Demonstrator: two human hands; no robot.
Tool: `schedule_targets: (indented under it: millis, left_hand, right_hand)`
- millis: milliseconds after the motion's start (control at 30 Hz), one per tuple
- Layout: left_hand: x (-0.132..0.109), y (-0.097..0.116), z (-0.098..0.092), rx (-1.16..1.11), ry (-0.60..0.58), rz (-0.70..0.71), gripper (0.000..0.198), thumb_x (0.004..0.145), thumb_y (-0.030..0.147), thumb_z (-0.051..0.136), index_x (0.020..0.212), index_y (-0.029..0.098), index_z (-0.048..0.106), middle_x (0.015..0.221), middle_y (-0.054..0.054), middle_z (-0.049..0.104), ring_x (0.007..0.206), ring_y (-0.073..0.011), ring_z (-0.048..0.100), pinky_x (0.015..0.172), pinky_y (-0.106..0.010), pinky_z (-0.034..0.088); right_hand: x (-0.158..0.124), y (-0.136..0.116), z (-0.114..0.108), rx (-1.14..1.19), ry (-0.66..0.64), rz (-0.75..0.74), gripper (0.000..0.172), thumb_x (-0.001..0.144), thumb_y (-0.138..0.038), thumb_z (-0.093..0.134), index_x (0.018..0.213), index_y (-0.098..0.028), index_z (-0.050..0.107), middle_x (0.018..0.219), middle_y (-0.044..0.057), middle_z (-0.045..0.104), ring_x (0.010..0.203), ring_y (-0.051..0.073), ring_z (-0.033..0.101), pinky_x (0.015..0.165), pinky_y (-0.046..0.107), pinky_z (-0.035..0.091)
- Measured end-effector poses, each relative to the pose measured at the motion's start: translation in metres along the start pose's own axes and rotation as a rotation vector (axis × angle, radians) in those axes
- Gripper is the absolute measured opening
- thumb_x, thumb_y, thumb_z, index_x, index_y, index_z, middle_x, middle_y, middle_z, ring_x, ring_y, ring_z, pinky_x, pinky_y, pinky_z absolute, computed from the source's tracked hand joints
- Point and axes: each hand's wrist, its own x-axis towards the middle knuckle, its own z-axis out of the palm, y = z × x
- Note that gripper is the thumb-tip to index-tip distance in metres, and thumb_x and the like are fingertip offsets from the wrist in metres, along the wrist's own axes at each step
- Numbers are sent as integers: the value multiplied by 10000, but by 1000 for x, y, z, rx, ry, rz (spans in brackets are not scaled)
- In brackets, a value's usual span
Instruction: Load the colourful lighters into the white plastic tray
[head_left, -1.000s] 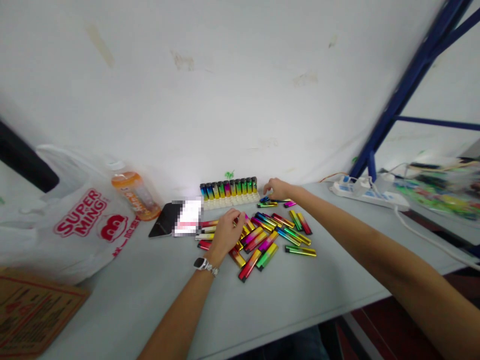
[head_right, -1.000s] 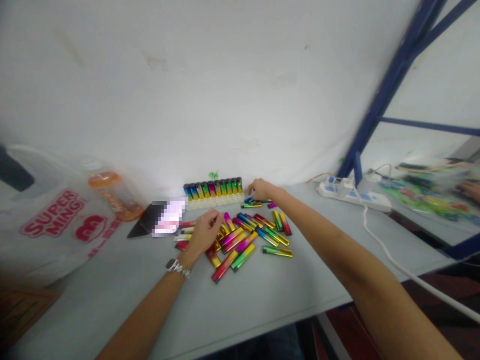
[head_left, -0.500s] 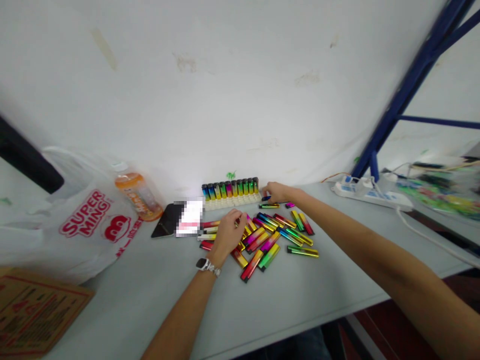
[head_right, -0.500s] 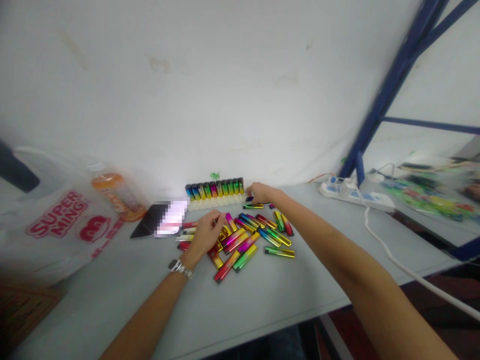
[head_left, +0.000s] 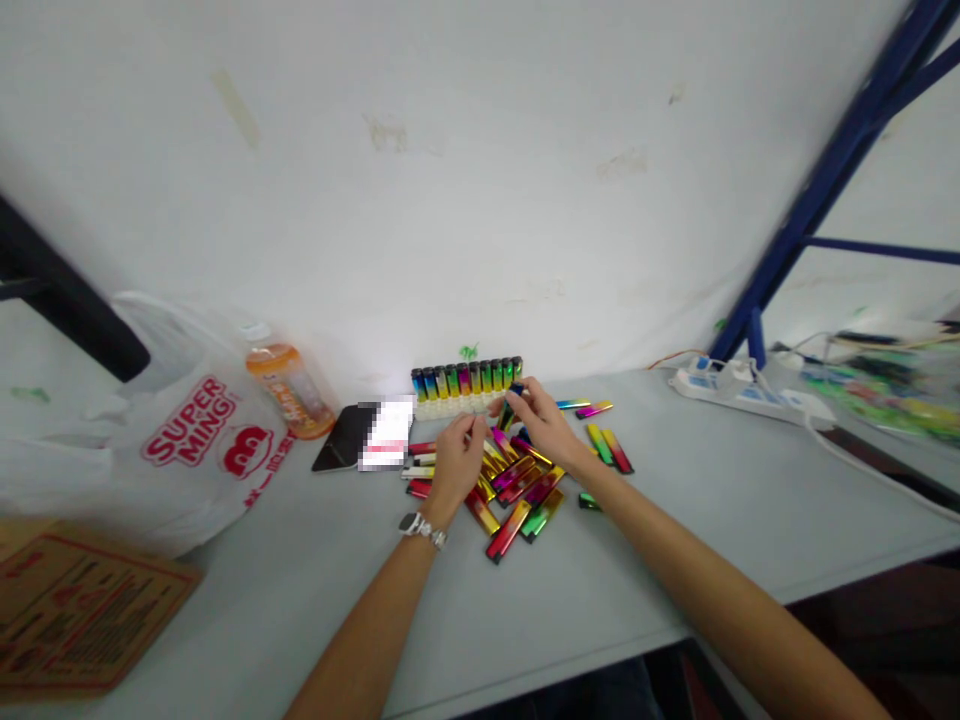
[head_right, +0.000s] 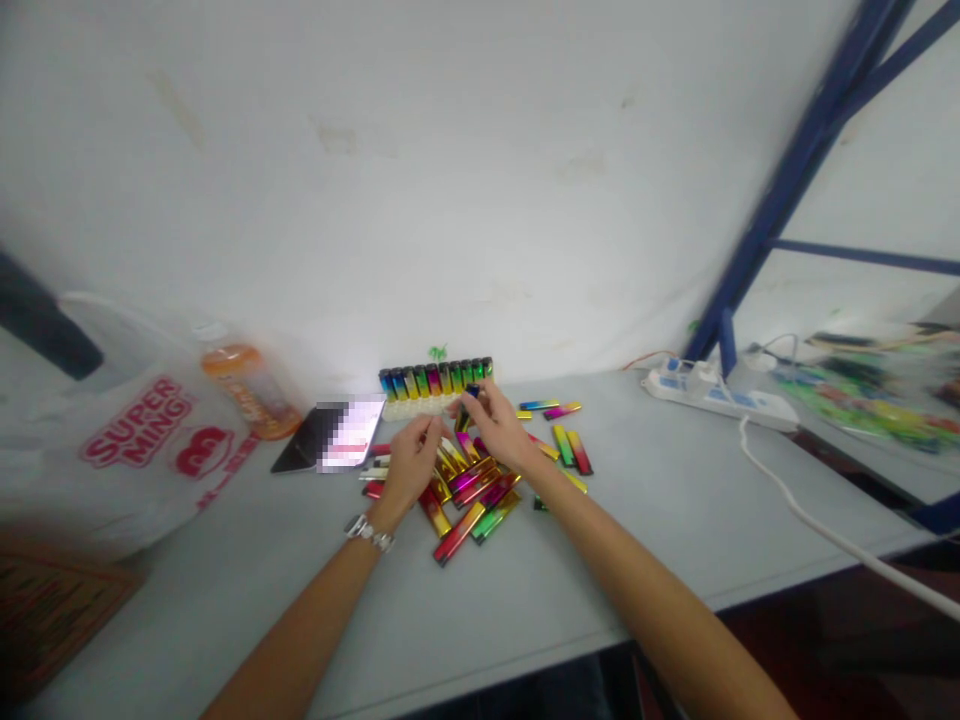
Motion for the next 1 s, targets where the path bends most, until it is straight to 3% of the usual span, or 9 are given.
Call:
schedule_targets:
  millis: [133, 233, 333, 433, 567, 733, 1000]
  left_hand:
    - [0, -1, 0, -72, 34, -10, 413, 982, 378, 386, 652, 183, 537, 680, -4, 548, 664, -139, 524, 666, -278, 382]
    - [-1, -1, -1, -96, 57, -20, 424, 986, 381, 372, 655, 185, 552, 683, -8, 558, 668, -142, 534, 681, -282, 391]
    - [-1, 0, -2, -98, 69, -25, 437, 988, 386, 358, 654, 188, 559, 679, -10, 562, 667, -145, 538, 683, -286, 395]
    - [-1, 0, -2, -105, 65, -30, 439, 987, 402, 356, 658, 190, 555, 680, -12, 567, 667, -146, 541, 678, -284, 400]
    - [0, -2, -1, -96, 49, -16, 434, 983, 409, 363, 659, 189, 552, 685, -14, 574, 679, -147, 547, 678, -278, 406]
    - [-1, -2, -1, -78, 40, -12, 431, 986, 397, 358, 666, 188, 558, 681, -12, 575, 675, -144, 546, 677, -273, 412]
    - [-1, 0, -2, -60, 14, 3, 439, 992, 407, 343, 675, 190, 557, 694, -17, 582, 699, -149, 560, 694, -278, 427]
  right_hand:
    - [1, 7, 28, 354, 152, 198, 304, 845, -505, 584, 991, -266, 468, 667, -68, 541, 568, 121, 521, 546, 243, 438]
    - [-3, 6, 38, 451, 174, 321, 293, 825, -509, 578, 925, -256, 469, 587, -90, 431, 451, 92, 368, 408, 203, 256]
    - [-16, 5, 41, 290, 177, 291, 345, 858, -541, 532, 756, -218, 467, 541, -81, 339, 454, 85, 272, 421, 228, 188]
    - [-28, 10, 42, 30, 225, 172, 401, 876, -528, 517, 654, -202, 442, 566, -58, 349, 518, 95, 303, 480, 249, 240]
    - [-32, 17, 43, -170, 264, 92, 347, 892, -418, 468, 625, -202, 421, 578, -49, 368, 564, 109, 341, 538, 261, 271]
    - [-30, 18, 45, -219, 310, 75, 260, 866, -312, 448, 631, -211, 400, 583, -51, 382, 573, 116, 371, 556, 263, 284]
    - [-31, 20, 44, -187, 320, 71, 258, 873, -310, 441, 637, -221, 387, 571, -50, 364, 574, 126, 370, 541, 263, 275]
